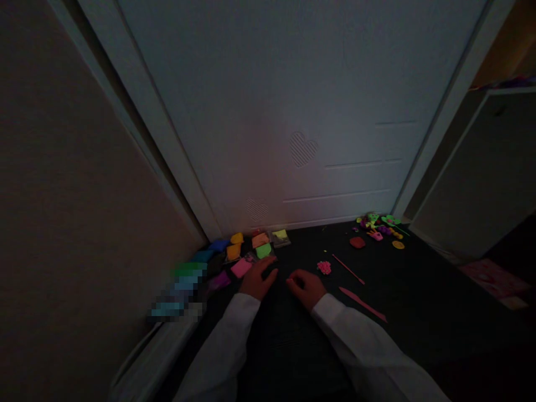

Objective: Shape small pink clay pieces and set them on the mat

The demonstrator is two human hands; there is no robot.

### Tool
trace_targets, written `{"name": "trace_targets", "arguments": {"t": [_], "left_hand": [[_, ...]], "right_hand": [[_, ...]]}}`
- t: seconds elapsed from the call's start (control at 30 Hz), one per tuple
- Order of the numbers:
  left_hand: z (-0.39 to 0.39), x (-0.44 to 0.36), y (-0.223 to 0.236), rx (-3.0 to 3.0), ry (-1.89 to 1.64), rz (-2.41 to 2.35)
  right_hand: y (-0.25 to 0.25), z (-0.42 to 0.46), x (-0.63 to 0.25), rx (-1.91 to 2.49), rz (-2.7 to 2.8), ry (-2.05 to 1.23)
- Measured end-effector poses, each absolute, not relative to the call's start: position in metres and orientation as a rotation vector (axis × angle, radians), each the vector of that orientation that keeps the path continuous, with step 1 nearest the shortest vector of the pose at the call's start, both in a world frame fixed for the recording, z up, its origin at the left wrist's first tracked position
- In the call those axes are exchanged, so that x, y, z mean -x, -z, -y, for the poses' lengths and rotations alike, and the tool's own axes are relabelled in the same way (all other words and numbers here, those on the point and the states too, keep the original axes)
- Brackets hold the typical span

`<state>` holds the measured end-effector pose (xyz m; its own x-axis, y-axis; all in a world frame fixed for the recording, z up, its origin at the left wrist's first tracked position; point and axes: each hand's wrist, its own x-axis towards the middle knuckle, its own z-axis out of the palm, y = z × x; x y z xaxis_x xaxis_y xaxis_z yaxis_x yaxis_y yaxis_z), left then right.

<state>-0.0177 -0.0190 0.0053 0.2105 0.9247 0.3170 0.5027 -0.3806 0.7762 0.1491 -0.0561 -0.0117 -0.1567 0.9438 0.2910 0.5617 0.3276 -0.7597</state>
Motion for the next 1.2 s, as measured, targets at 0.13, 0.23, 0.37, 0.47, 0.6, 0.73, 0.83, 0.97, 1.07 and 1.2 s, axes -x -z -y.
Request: {"name": "trace_targets", "arguments": {"t": [0.13, 0.23, 0.37, 0.47, 0.6, 0.73, 0.83, 0.97, 1.07, 1.2], "left_hand": [[0.005, 0.037, 0.008, -1.378, -1.391, -1.180], [0.004, 0.069, 0.000, -1.232, -1.528, -1.091], [0.019, 0.094, -0.018, -0.961, -1.687, -0.692], [0.034, 0.092, -0.020, -1.057, -1.493, -0.515], [0.046, 0.077, -0.014, -1.237, -0.817, -0.396], [0.049, 0.065, -0.018, -1.236, -0.533, -0.529], [0.050, 0.064, -0.021, -1.205, -0.546, -0.576], [0.048, 0.067, -0.018, -1.186, -0.539, -0.601], [0.045, 0.069, -0.014, -1.178, -0.567, -0.578], [0.040, 0.070, -0.008, -1.171, -0.704, -0.539]], "right_hand": [[0.009, 0.057, -0.148, 1.357, 1.846, -0.624], [0.007, 0.056, -0.149, 1.366, 1.877, -0.643], [0.006, 0.056, -0.150, 1.358, 1.860, -0.668], [0.006, 0.056, -0.150, 1.367, 1.856, -0.666], [0.006, 0.056, -0.151, 1.366, 1.879, -0.689], [0.005, 0.056, -0.153, 1.354, 1.888, -0.696], [0.004, 0.056, -0.153, 1.349, 1.889, -0.694], [0.002, 0.057, -0.153, 1.350, 1.882, -0.688], [0.002, 0.057, -0.153, 1.349, 1.886, -0.694], [0.004, 0.056, -0.153, 1.352, 1.892, -0.703]]}}
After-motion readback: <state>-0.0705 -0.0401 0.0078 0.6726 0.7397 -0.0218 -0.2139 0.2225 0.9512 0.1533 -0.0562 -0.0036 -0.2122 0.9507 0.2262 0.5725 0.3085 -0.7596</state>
